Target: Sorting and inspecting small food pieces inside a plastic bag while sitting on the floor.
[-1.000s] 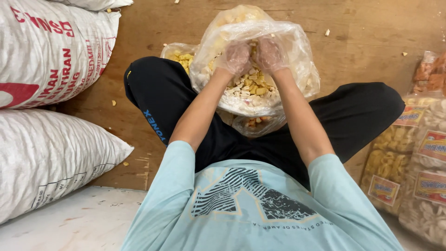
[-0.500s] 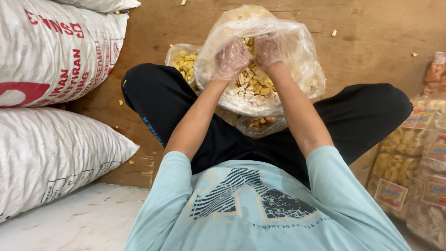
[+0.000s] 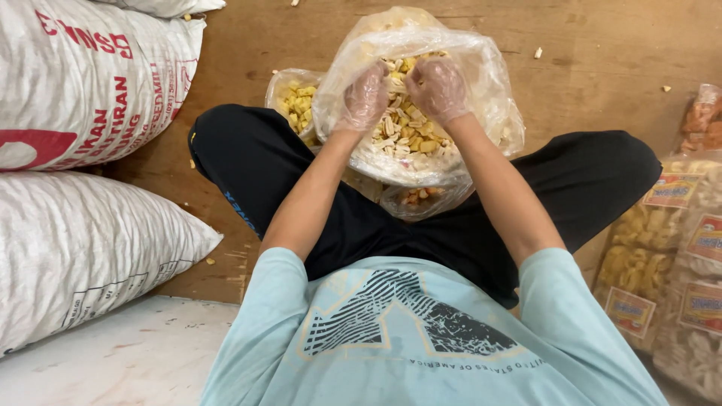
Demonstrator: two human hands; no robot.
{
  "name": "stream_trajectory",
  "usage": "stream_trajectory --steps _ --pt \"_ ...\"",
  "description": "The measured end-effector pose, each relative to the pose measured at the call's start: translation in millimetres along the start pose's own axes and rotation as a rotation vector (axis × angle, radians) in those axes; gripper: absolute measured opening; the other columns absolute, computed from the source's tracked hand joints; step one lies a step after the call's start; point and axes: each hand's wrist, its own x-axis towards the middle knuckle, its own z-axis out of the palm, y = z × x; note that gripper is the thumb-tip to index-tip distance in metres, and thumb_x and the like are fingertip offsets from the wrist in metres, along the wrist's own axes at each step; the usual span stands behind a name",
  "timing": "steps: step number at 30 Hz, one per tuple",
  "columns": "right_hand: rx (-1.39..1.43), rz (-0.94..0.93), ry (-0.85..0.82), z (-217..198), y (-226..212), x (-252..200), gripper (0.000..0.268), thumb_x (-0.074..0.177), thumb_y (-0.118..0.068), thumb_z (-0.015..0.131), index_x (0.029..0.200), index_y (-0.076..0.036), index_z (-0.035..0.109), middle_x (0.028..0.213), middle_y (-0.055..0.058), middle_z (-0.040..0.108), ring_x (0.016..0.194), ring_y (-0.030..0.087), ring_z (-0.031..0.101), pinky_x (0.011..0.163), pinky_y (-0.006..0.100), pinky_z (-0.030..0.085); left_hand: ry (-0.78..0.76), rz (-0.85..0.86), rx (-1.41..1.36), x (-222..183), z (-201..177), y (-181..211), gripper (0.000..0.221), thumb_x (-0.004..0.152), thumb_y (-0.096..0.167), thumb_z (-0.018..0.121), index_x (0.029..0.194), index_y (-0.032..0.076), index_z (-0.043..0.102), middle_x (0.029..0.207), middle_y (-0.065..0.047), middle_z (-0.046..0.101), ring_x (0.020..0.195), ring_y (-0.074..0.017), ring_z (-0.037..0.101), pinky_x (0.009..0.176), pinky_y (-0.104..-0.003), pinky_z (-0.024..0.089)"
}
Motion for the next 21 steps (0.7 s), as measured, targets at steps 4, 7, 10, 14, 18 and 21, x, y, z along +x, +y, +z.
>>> stream_trajectory --steps 4,7,10,14,18,21 --pt "0.197 -0.101 0.023 -7 -7 -22 0.023 0.094 -0.001 0.068 0.08 -0.013 0.055 0.069 0.0 0.057 0.061 0.012 0.05 0.056 0.024 0.047 -0.043 0.202 0.403 -1 2 2 0.026 0.086 -0.013 0.054 0.077 0.012 0.057 0.073 -0.004 0.059 0.067 -0.0169 0.059 0.059 -0.026 0.058" --pt "0.333 -0.06 -0.056 -34 -29 -39 0.016 0.093 0.0 0.07 0.093 -0.008 0.056 0.079 0.007 0.06 0.067 0.016 0.055 0.06 0.024 0.051 -0.13 0.187 0.408 -4 -3 12 0.025 0.083 -0.012 0.058 0.074 0.01 0.064 0.069 -0.004 0.065 0.063 -0.0143 0.064 0.057 -0.023 0.06" --pt "0.372 -0.043 -0.099 -47 -44 -52 0.011 0.097 -0.002 0.073 0.101 -0.005 0.062 0.087 0.011 0.068 0.074 0.018 0.064 0.066 0.024 0.059 -0.265 0.192 0.453 -16 -12 46 0.018 0.087 -0.004 0.066 0.082 0.011 0.073 0.072 -0.005 0.072 0.064 -0.0125 0.069 0.06 -0.024 0.062" --pt "0.395 -0.043 -0.061 -32 -44 -71 0.03 0.082 -0.013 0.083 0.109 -0.01 0.071 0.087 0.014 0.072 0.086 0.033 0.073 0.078 0.046 0.055 -0.433 0.29 0.614 -28 -28 17 0.011 0.082 0.01 0.074 0.092 0.013 0.075 0.083 -0.013 0.075 0.089 -0.0368 0.073 0.08 -0.052 0.058" --pt "0.478 -0.033 -0.116 -39 -67 -85 0.029 0.081 -0.019 0.086 0.106 -0.016 0.072 0.085 0.007 0.074 0.084 0.025 0.074 0.075 0.036 0.057 -0.466 0.268 0.555 -55 -64 80 0.011 0.083 0.007 0.072 0.094 0.008 0.074 0.084 -0.018 0.074 0.089 -0.0413 0.072 0.077 -0.056 0.055" --pt "0.516 -0.047 -0.149 -47 -91 -95 0.028 0.081 -0.021 0.088 0.104 -0.016 0.073 0.083 0.006 0.075 0.083 0.023 0.075 0.073 0.034 0.058 -0.571 0.186 0.507 -70 -92 114 0.01 0.087 0.017 0.073 0.094 0.01 0.076 0.084 -0.016 0.076 0.087 -0.0387 0.073 0.076 -0.049 0.056"
